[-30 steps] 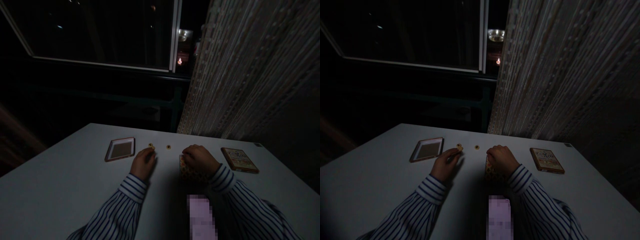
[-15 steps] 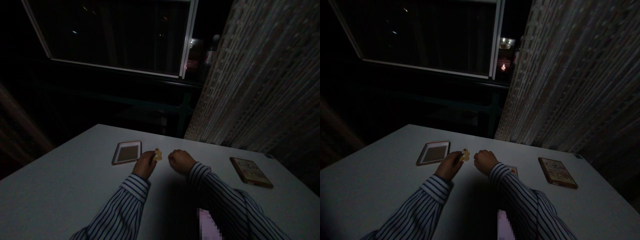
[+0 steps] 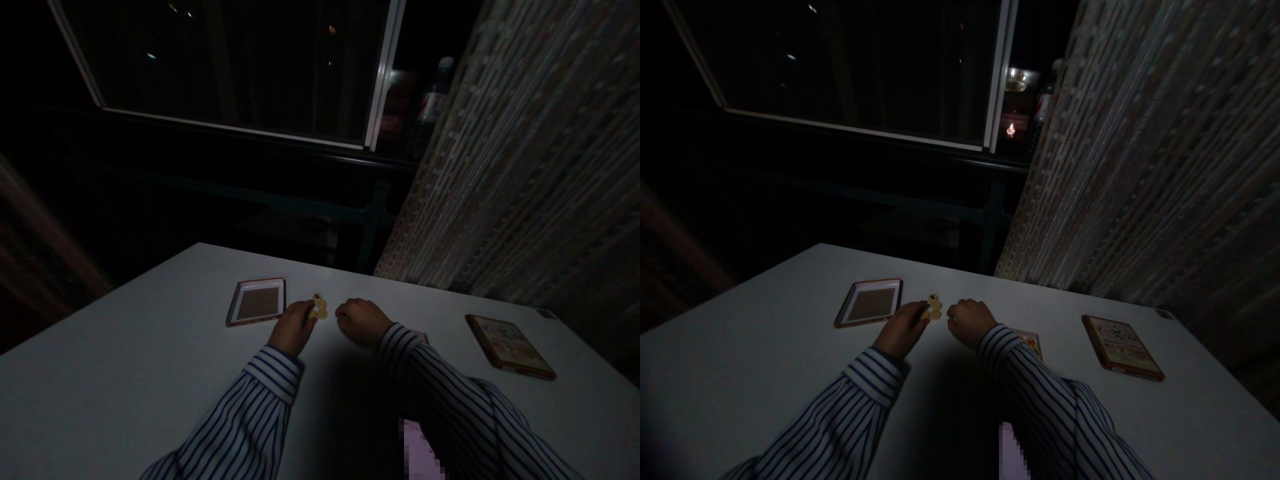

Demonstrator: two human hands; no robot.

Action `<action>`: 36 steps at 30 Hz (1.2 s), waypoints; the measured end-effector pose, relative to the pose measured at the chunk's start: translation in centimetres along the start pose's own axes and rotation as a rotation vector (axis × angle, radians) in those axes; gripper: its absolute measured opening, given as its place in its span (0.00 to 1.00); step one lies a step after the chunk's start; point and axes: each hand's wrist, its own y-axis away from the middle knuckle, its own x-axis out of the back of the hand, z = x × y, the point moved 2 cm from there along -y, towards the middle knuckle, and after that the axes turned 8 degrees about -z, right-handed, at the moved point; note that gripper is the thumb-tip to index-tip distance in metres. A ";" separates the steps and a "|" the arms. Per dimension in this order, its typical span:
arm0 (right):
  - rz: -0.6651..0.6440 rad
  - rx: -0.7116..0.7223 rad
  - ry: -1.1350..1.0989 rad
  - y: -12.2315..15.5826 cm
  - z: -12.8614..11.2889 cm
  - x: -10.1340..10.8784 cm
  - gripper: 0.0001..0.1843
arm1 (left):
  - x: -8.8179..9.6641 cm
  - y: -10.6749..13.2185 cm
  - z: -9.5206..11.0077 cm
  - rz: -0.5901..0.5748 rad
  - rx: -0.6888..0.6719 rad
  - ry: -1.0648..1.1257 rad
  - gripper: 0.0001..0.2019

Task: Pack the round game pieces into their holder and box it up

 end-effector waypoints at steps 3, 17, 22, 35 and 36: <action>-0.001 0.007 -0.004 0.2 0.0 0.1 0.17 | 0.0 0.0 0.0 -0.004 0.011 0.006 0.17; -0.001 -0.011 -0.003 0.8 0.0 0.6 0.17 | 0.5 -0.1 0.5 0.082 -0.069 0.056 0.14; 0.020 -0.012 -0.028 1.1 0.1 0.8 0.17 | 1.0 0.0 0.9 0.125 -0.092 0.118 0.13; 0.128 -0.004 -0.102 2.8 0.7 2.1 0.19 | 2.4 0.6 3.5 0.260 0.207 0.747 0.12; 0.131 -0.001 -0.108 3.0 0.8 2.2 0.19 | 2.5 0.7 3.8 0.246 0.231 0.805 0.12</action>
